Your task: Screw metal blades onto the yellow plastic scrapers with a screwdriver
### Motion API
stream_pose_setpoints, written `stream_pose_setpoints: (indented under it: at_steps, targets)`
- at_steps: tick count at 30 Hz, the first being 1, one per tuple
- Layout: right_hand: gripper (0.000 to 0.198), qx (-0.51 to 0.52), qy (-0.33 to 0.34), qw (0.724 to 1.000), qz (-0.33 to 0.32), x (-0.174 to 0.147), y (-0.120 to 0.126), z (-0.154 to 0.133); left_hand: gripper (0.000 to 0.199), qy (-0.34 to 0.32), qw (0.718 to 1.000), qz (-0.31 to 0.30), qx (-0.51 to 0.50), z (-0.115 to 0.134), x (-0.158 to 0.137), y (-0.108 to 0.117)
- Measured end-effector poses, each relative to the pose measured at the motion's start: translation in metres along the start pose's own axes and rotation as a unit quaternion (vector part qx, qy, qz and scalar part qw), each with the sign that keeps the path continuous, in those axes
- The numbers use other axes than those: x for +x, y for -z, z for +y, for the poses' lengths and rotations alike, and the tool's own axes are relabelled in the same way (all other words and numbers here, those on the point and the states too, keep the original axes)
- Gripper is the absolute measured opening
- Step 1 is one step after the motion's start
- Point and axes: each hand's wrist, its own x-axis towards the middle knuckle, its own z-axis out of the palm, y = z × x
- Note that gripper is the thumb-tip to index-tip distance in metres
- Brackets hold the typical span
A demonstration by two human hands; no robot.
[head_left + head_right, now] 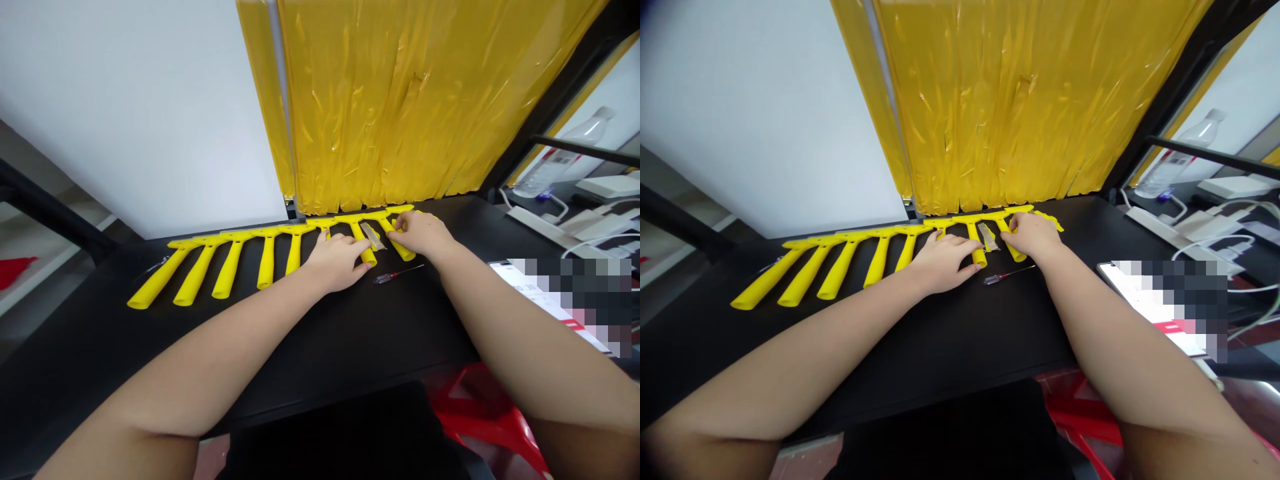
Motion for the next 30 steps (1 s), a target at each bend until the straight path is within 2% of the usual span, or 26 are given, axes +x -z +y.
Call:
stream_pose_setpoints:
  at_steps: [17, 24, 30]
  targets:
    - [0.029, 0.024, -0.013, 0.999, 0.022, 0.003, -0.002, 0.002, 0.041, -0.003, 1.000, -0.005, -0.015, -0.002, 0.000, -0.001]
    - [0.039, 0.081, -0.017, 0.995, 0.050, 0.008, 0.004, 0.023, 0.040, -0.001, 1.000, -0.003, -0.015, -0.002, 0.000, -0.001]
    - [0.042, 0.056, 0.025, 0.998, 0.003, 0.008, 0.000, 0.021, 0.042, -0.001, 1.000, -0.005, -0.010, 0.000, 0.000, -0.001]
